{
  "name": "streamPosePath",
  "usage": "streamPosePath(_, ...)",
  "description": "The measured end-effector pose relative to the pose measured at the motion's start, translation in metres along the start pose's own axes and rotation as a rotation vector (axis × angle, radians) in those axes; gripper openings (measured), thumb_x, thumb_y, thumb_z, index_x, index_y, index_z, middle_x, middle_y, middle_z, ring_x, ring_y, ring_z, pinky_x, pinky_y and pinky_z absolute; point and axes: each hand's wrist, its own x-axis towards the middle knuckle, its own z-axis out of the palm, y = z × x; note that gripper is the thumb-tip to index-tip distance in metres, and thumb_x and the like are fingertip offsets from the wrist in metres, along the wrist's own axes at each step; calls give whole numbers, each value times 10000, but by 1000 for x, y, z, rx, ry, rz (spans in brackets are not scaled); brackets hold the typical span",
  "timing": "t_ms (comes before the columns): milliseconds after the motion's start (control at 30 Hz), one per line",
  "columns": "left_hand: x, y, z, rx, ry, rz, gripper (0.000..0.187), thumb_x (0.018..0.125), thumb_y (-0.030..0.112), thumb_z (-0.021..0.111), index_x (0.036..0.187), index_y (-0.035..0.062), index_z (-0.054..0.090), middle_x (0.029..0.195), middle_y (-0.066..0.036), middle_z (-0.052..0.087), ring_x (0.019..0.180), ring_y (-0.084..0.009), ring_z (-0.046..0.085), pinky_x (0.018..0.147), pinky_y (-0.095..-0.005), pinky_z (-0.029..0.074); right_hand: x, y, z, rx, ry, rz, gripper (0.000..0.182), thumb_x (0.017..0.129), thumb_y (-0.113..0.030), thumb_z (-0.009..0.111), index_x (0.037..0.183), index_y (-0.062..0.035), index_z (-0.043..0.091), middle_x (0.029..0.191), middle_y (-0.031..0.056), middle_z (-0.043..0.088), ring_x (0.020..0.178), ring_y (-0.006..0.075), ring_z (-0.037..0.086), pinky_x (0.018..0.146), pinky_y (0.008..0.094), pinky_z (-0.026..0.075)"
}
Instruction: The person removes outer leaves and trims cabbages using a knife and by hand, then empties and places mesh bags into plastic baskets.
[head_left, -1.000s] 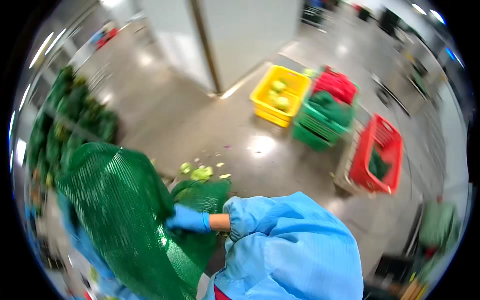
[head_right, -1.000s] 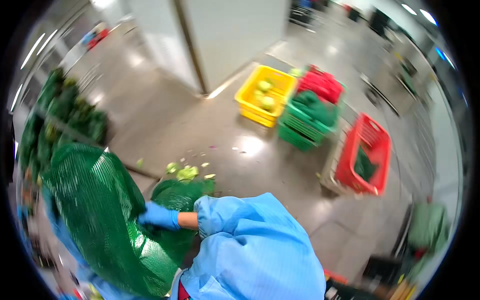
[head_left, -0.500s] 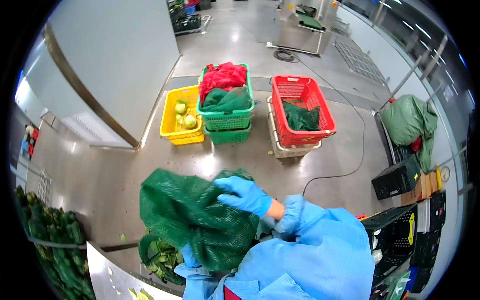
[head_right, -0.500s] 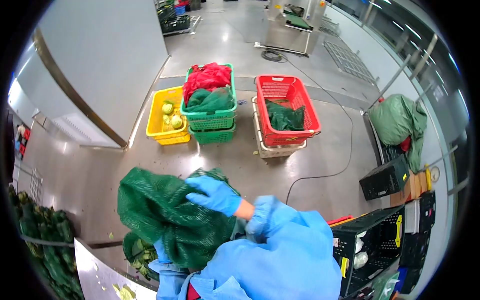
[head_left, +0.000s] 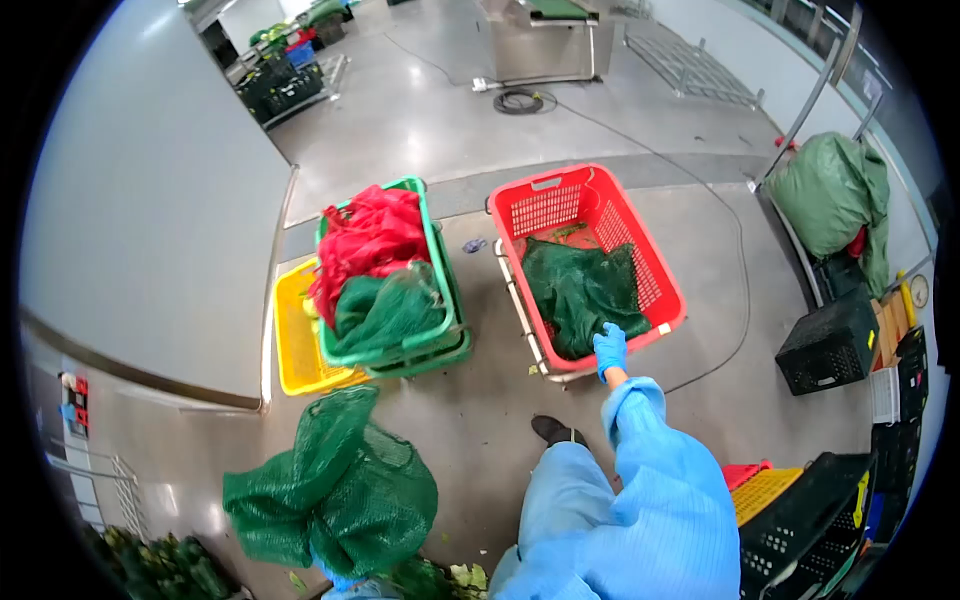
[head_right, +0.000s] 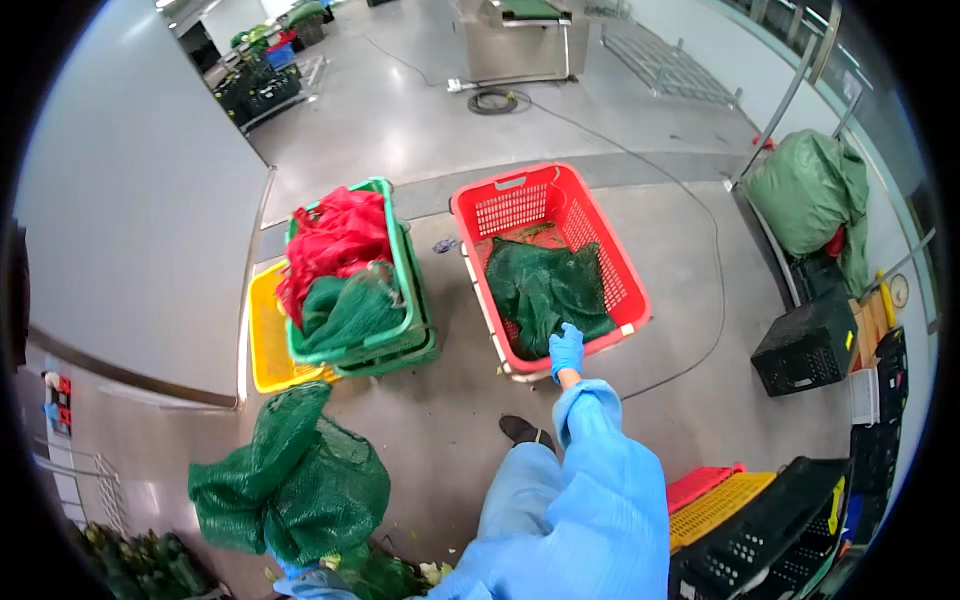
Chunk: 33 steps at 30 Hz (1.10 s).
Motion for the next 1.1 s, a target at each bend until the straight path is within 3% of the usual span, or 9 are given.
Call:
streamPosePath(167, 52, -64, 101, 352, 173, -143, 570, 829, 194, 686, 1347, 79, 479, 1292, -140, 525, 1141, -323, 538, 988, -433, 440, 79, -3, 74, -313, -178, 546, 1365, 602, -374, 892, 1536, -110, -68, 1511, 295, 246, 1252, 399, 493, 1060, 439, 416)
streamPosePath(200, 57, -72, 114, 403, 185, -161, 579, 825, 193, 688, 1352, 81, 475, 1298, -140, 522, 1147, -324, 536, 991, -434, 438, 90, 26, 96, -403, -359, 626, 1376, 583, -385, 894, 1533, -79, -53, 1390, 296, 445, 1253, 396, 499, 1062, 433, 417)
streamPosePath(333, 71, -71, 155, 558, 181, -155, 614, 812, 190, 694, 1369, 91, 458, 1326, -140, 506, 1170, -330, 526, 1007, -439, 428, 126, 103, 155, 53, -144, 413, 370, 765, -145, 617, 1109, -11, 598, 894, 120, 678, 732, 263, 635, 662, 386, 516)
streamPosePath(367, 79, -61, 168, 591, 162, -108, 623, 808, 189, 696, 1374, 93, 454, 1333, -140, 502, 1175, -331, 524, 1010, -440, 426, 134, -9, 93, 644, -100, 644, 319, 773, -104, 599, 1087, -47, 615, 899, 67, 652, 707, 206, 595, 609, 333, 500)
streamPosePath(500, 133, 2, 234, 737, 19, 258, 659, 795, 186, 702, 1392, 103, 437, 1360, -141, 487, 1198, -337, 514, 1026, -444, 417, 235, -160, 14, 1581, -91, 252, 370, 823, -102, 625, 1189, -57, 601, 1153, 81, 643, 995, 248, 604, 943, 393, 476)
streamPosePath(700, 218, 63, 351, 890, -62, 798, 714, 775, 181, 712, 1419, 117, 412, 1401, -141, 464, 1232, -345, 500, 1048, -450, 403, 188, -413, -33, 1660, -679, -51, 510, 861, -145, 590, 1355, -63, 494, 1304, 128, 568, 1183, 307, 550, 1012, 445, 456)
streamPosePath(900, 315, -43, 381, 1294, -111, 671, 770, 754, 176, 722, 1445, 131, 386, 1442, -142, 441, 1266, -354, 486, 1071, -457, 389, 43, -503, 96, 1076, -911, -257, 634, 778, 16, 589, 1395, -13, 447, 1302, 95, 558, 1182, 266, 539, 1040, 414, 429)
streamPosePath(1000, 353, -124, 361, 1322, -604, -127, 996, 672, 392, 809, 1497, 172, 297, 1529, -227, 266, 1352, -427, 364, 1067, -511, 386, 7, -471, 211, 206, -1090, -968, 634, 788, -16, 570, 1410, -28, 445, 1330, 137, 555, 1198, 294, 545, 1045, 393, 417)
streamPosePath(1100, 345, -190, 314, 1343, -636, 197, 860, 750, 456, 743, 1479, 207, 361, 1518, -285, 259, 1376, -457, 313, 1133, -481, 305, -30, -408, 299, -744, -1128, -1101, 660, 793, -170, 606, 1433, -136, 450, 1425, 200, 460, 1242, 375, 507, 1069, 413, 396)
